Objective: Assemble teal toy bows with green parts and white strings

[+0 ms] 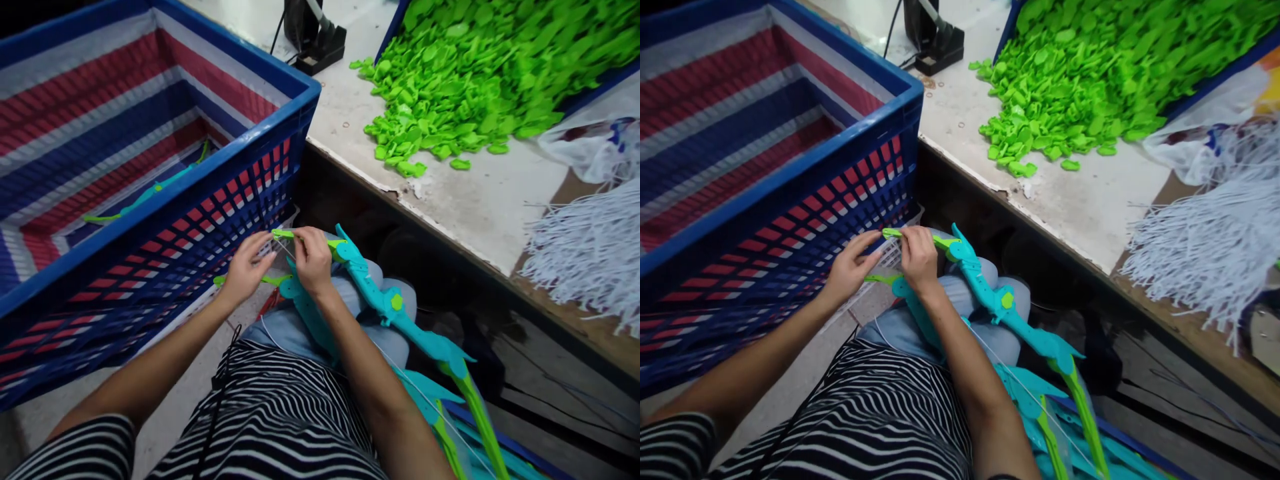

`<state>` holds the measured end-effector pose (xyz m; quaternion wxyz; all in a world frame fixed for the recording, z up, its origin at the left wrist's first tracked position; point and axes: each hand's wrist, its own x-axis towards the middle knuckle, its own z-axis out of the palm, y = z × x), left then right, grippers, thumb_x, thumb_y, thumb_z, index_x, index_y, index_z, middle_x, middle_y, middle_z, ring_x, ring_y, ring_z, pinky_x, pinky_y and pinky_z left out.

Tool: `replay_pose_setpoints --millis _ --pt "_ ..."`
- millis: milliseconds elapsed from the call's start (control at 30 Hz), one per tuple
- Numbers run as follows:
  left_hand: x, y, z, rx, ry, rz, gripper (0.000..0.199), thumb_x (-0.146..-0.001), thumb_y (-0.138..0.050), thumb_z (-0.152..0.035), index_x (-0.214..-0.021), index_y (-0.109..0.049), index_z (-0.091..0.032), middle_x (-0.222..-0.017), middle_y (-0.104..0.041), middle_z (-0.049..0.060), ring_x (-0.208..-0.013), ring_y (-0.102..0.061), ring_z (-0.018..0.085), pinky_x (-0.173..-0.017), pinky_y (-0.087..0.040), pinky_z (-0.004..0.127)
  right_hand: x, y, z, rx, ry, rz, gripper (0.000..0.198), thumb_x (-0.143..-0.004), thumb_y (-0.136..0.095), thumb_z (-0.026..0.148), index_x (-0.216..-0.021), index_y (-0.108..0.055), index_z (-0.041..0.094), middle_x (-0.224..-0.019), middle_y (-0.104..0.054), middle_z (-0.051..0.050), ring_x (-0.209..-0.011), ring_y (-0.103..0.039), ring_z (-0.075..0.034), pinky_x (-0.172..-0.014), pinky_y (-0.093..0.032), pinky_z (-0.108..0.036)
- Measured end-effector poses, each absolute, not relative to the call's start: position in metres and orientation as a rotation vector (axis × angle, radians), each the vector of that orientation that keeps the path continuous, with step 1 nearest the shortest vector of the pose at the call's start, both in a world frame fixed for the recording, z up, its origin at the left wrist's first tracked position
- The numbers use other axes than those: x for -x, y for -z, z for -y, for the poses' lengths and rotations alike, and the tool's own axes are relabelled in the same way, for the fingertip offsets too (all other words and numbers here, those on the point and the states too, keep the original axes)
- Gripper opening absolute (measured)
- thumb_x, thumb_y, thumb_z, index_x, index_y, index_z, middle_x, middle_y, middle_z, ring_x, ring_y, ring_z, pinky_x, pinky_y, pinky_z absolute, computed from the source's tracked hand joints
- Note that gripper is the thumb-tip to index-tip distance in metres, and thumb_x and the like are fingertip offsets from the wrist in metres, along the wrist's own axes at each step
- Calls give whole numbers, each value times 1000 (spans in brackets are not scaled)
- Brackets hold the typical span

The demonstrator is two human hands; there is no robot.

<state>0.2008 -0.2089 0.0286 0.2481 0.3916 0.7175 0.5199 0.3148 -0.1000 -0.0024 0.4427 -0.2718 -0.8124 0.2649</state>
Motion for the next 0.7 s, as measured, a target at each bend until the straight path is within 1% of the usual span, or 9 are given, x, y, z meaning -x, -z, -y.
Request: replay_pose_setpoints --millis 67,133,200,300,400,500,600,633,700 --pt "-217 -14 245 -718 -1474 -2124 34 -74 -65 -39 -101 -65 -18 -111 -64 9 -108 -56 21 -82 -49 29 -316 0 113 553 -712 2052 24 -95 -38 18 -102 -61 21 -96 -64 -9 -94 -58 -20 -86 -47 -39" --pt "-234 5 281 -352 -1325 -2138 37 -69 -69 -42 -96 -66 -16 -100 -66 9 -97 -60 22 -81 -49 32 -311 2 129 349 -777 2232 26 -94 -40 17 -109 -61 22 -103 -64 -9 -99 -57 -20 -89 -47 -38" --pt "-250 23 305 -202 -1118 -1993 34 -66 -71 -43 -85 -69 -14 -87 -68 8 -86 -62 23 -80 -48 35 -300 8 143 221 -801 2497 26 -91 -50 20 -115 -60 20 -112 -61 -12 -107 -54 -23 -93 -46 -40" --pt "-261 40 315 -261 -1046 -1900 22 -61 -73 -38 -69 -71 -17 -79 -69 6 -84 -61 23 -83 -45 36 -284 18 154 412 -733 2827 42 -84 -63 21 -125 -55 18 -115 -58 -18 -110 -51 -30 -91 -46 -49" --pt "-258 38 305 -168 -1184 -1858 14 -59 -75 -30 -62 -68 -18 -73 -66 3 -79 -60 20 -82 -45 33 -280 22 152 561 -777 2898 45 -82 -64 18 -127 -55 21 -108 -59 -16 -103 -53 -28 -84 -49 -44" --pt "-246 18 295 145 -1416 -1506 17 -64 -76 -28 -65 -62 -18 -65 -62 -1 -69 -60 15 -77 -49 32 -292 21 143 488 -1080 2720 44 -79 -69 22 -122 -60 23 -104 -61 -10 -98 -56 -23 -85 -49 -37" --pt "-229 -11 290 192 -1619 -1209 23 -66 -78 -30 -69 -59 -18 -52 -49 -7 -51 -49 8 -65 -50 26 -309 23 132 487 -1532 2380 42 -77 -72 30 -117 -64 20 -99 -65 -6 -90 -60 -18 -82 -49 -32" --pt "-223 -20 290 135 -1651 -1202 25 -65 -79 -31 -71 -60 -17 -49 -46 -8 -46 -43 6 -58 -48 23 -314 24 130 512 -1675 2255 43 -76 -72 33 -117 -64 19 -98 -67 -6 -88 -61 -17 -80 -49 -31" --pt "-213 -35 288 -7 -1659 -1290 30 -62 -82 -35 -73 -62 -15 -48 -48 -7 -41 -36 4 -45 -39 18 -321 27 126 557 -1912 2032 48 -73 -73 37 -117 -64 18 -97 -70 -5 -86 -63 -17 -79 -50 -31"
